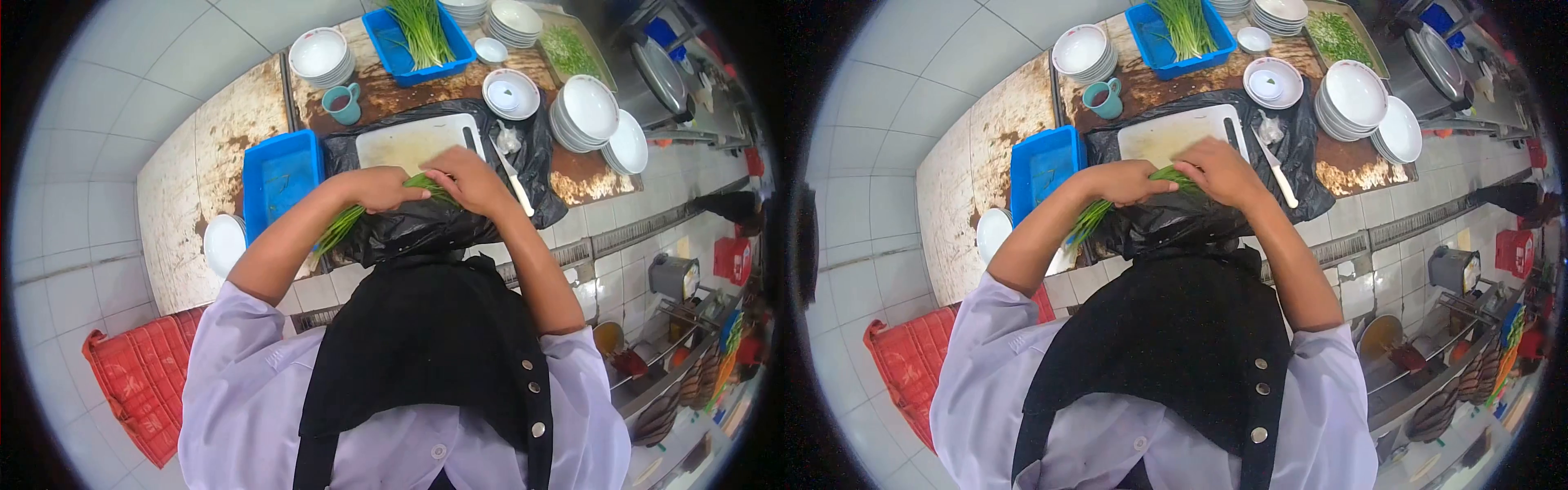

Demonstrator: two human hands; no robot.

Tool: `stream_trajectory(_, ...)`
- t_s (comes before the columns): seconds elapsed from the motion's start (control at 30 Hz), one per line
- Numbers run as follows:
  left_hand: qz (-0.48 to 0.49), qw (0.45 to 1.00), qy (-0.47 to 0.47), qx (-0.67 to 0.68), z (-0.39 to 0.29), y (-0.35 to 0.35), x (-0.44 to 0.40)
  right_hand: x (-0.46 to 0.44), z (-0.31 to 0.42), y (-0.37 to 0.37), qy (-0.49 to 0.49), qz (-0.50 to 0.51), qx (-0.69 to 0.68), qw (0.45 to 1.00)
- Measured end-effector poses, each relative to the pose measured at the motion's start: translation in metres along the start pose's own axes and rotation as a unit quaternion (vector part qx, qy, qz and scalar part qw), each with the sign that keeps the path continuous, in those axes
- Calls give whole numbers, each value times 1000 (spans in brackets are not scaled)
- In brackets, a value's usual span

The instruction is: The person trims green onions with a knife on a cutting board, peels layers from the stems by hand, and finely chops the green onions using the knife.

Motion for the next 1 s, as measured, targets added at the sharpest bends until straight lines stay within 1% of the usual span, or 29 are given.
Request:
stream_trajectory(0.07, 2, 1000, 15, -13, 5, 0, -5, 18, -34, -4, -91, 108, 2, 990)
stream_trajectory(0.1, 0, 1000, 25, -17, 10, -1, -8, 28, -48, -1, -77, 103, 22, 992)
stream_trajectory(0.2, 58, 990, 95, -80, 34, -2, -28, 21, 5, 29, -27, -75, -4, 997)
stream_trajectory(0.23, 86, 988, 120, -52, 33, -6, -26, 16, 16, 27, 17, -39, -20, 999)
stream_trajectory(0.3, 140, 977, 158, -4, 23, -8, -26, 15, 37, -3, 75, -45, -46, 995)
stream_trajectory(0.33, 144, 980, 138, -12, 16, -5, -25, 14, 41, -18, 107, -49, -54, 992)
stream_trajectory(0.37, 146, 982, 118, -19, 8, -3, -19, 19, 33, -40, 38, 21, -95, 994)
stream_trajectory(0.4, 147, 984, 98, -25, -1, 1, -11, 25, 22, -69, -29, 92, -136, 986)
stream_trajectory(0.43, 164, 981, 106, -18, -18, 9, 4, 22, 21, -80, -93, 164, -177, 966)
stream_trajectory(0.53, 198, 970, 141, -13, -13, 24, 12, 26, 19, -63, -52, 115, -154, 980)
stream_trajectory(0.63, 180, 959, 176, 129, -16, 30, 20, 25, 14, -32, 5, 95, -44, 994)
stream_trajectory(0.73, 157, 940, 233, 194, -34, 20, 29, 29, 6, -22, 60, 80, 16, 995)
stream_trajectory(0.77, 162, 945, 222, 177, -32, 13, 28, 32, 2, -18, 91, 80, 9, 993)
stream_trajectory(0.83, 185, 939, 210, 198, -28, 2, 30, 36, -4, -13, 153, 79, -6, 985)
stream_trajectory(0.9, 227, 923, 203, 237, -23, -4, 31, 39, -4, -8, 163, 87, -2, 983)
stream_trajectory(1.0, 213, 919, 174, 283, -18, -11, 29, 41, -9, -7, 153, 105, 10, 983)
Point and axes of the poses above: each hand's wrist, its own x-axis away from the middle knuckle, its own y-axis out of the back of the hand, z = x × y, the point moved 1 cm from there along -x, towards the middle knuckle, and after that the axes turned 15 degrees about -z, right-handed, at the moved point
